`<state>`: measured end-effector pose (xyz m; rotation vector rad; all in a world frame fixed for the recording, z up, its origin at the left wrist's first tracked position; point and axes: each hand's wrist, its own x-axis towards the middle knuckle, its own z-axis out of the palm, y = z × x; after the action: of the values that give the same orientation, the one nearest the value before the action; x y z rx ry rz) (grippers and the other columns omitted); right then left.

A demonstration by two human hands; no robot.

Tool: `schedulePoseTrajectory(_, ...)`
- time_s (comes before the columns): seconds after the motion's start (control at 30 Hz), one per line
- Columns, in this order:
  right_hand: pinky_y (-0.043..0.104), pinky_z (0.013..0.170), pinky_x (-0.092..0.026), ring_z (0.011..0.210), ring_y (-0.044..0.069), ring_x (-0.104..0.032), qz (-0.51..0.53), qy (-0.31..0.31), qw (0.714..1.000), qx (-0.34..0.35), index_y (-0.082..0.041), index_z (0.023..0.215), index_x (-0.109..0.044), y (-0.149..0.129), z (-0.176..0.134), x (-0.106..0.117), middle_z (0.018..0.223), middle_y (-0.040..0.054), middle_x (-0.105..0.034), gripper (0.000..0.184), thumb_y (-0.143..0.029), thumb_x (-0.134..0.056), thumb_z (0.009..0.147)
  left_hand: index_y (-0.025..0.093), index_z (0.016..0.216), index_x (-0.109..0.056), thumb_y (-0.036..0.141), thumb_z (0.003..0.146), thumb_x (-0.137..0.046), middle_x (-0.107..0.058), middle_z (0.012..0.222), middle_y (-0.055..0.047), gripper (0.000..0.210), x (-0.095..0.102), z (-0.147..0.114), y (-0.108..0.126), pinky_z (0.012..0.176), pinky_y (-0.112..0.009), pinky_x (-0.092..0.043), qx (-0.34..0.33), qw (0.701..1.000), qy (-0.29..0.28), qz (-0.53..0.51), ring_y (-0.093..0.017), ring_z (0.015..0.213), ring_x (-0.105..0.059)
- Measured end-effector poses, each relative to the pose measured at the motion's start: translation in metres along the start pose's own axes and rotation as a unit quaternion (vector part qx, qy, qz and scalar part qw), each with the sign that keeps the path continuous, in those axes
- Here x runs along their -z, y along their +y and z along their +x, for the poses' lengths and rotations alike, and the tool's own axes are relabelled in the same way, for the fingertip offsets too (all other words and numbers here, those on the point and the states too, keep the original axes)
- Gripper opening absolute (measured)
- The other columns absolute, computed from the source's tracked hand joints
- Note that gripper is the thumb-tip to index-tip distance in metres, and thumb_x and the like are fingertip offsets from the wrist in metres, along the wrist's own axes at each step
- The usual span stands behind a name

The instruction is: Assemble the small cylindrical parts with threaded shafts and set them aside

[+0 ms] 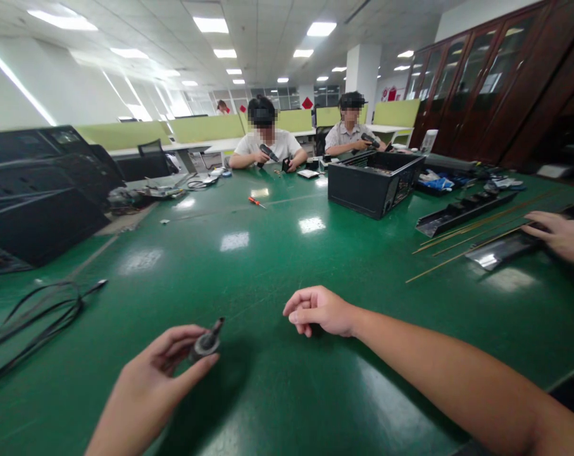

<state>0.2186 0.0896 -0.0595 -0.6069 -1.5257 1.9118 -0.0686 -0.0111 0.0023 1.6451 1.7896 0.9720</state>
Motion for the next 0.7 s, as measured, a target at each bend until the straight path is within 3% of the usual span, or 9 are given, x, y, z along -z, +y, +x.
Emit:
schedulePoseTrajectory(0.1, 0.024, 0.057, -0.045, 0.057, 0.01, -0.056, -0.01, 0.062, 0.996, 0.062, -0.015, 0.098, -0.062, 0.002, 0.002, 0.007, 0.07, -0.0017, -0.063, 0.029, -0.018, -0.071, 0.07, 0.02, 0.099, -0.062, 0.044, 0.069, -0.08, -0.074, 0.1, -0.006, 0.042, -0.048, 0.022, 0.025, 0.089, -0.035, -0.053, -0.028, 0.992, -0.095, -0.073, -0.025, 0.094, -0.07)
schedulePoseTrajectory(0.2, 0.023, 0.063, -0.045, 0.065, 0.009, -0.056, -0.071, 0.089, 0.987, 0.115, -0.017, 0.106, -0.059, 0.003, 0.003, 0.013, 0.086, 0.0003, -0.063, 0.043, -0.008, -0.064, 0.065, 0.019, 0.1, -0.064, 0.039, 0.073, -0.077, -0.072, 0.096, -0.005, 0.036, -0.085, 0.038, 0.038, 0.083, -0.032, -0.051, -0.058, 0.99, -0.112, -0.07, -0.022, 0.088, -0.068)
schedulePoseTrajectory(0.27, 0.023, 0.063, -0.044, 0.066, 0.009, -0.056, -0.133, 0.093, 0.978, 0.131, -0.018, 0.112, -0.057, 0.002, 0.002, 0.012, 0.094, 0.0013, -0.062, 0.05, -0.004, -0.06, 0.064, 0.019, 0.102, -0.065, 0.038, 0.075, -0.075, -0.072, 0.096, -0.004, 0.035, -0.096, 0.044, 0.037, 0.081, -0.031, -0.049, -0.066, 0.989, -0.114, -0.065, -0.021, 0.086, -0.067)
schedulePoseTrajectory(0.37, 0.023, 0.064, -0.045, 0.068, 0.01, -0.057, -0.23, 0.088, 0.96, 0.132, -0.02, 0.115, -0.056, 0.001, -0.001, 0.006, 0.097, 0.0014, -0.062, 0.051, -0.004, -0.06, 0.066, 0.02, 0.104, -0.067, 0.038, 0.076, -0.073, -0.072, 0.097, -0.004, 0.034, -0.098, 0.045, 0.027, 0.081, -0.03, -0.048, -0.063, 0.985, -0.143, -0.075, -0.021, 0.088, -0.066)
schedulePoseTrajectory(0.53, 0.026, 0.071, -0.047, 0.077, 0.015, -0.06, -0.379, 0.074, 0.912, 0.137, -0.021, 0.103, -0.06, -0.004, -0.007, -0.003, 0.096, 0.0016, -0.065, 0.037, -0.009, -0.066, 0.069, 0.02, 0.104, -0.068, 0.037, 0.076, -0.074, -0.072, 0.099, -0.004, 0.033, -0.089, 0.039, 0.017, 0.083, -0.03, -0.048, -0.046, 0.976, -0.175, -0.125, -0.022, 0.091, -0.066)
schedulePoseTrajectory(0.7, 0.027, 0.072, -0.046, 0.078, 0.017, -0.059, -0.422, 0.078, 0.889, 0.156, -0.021, 0.098, -0.061, -0.005, -0.009, -0.006, 0.089, 0.0011, -0.064, 0.029, -0.011, -0.066, 0.071, 0.02, 0.106, -0.067, 0.035, 0.078, -0.073, -0.071, 0.101, -0.006, 0.032, -0.091, 0.039, 0.018, 0.086, -0.034, -0.047, -0.041, 0.972, -0.196, -0.126, -0.023, 0.093, -0.065)
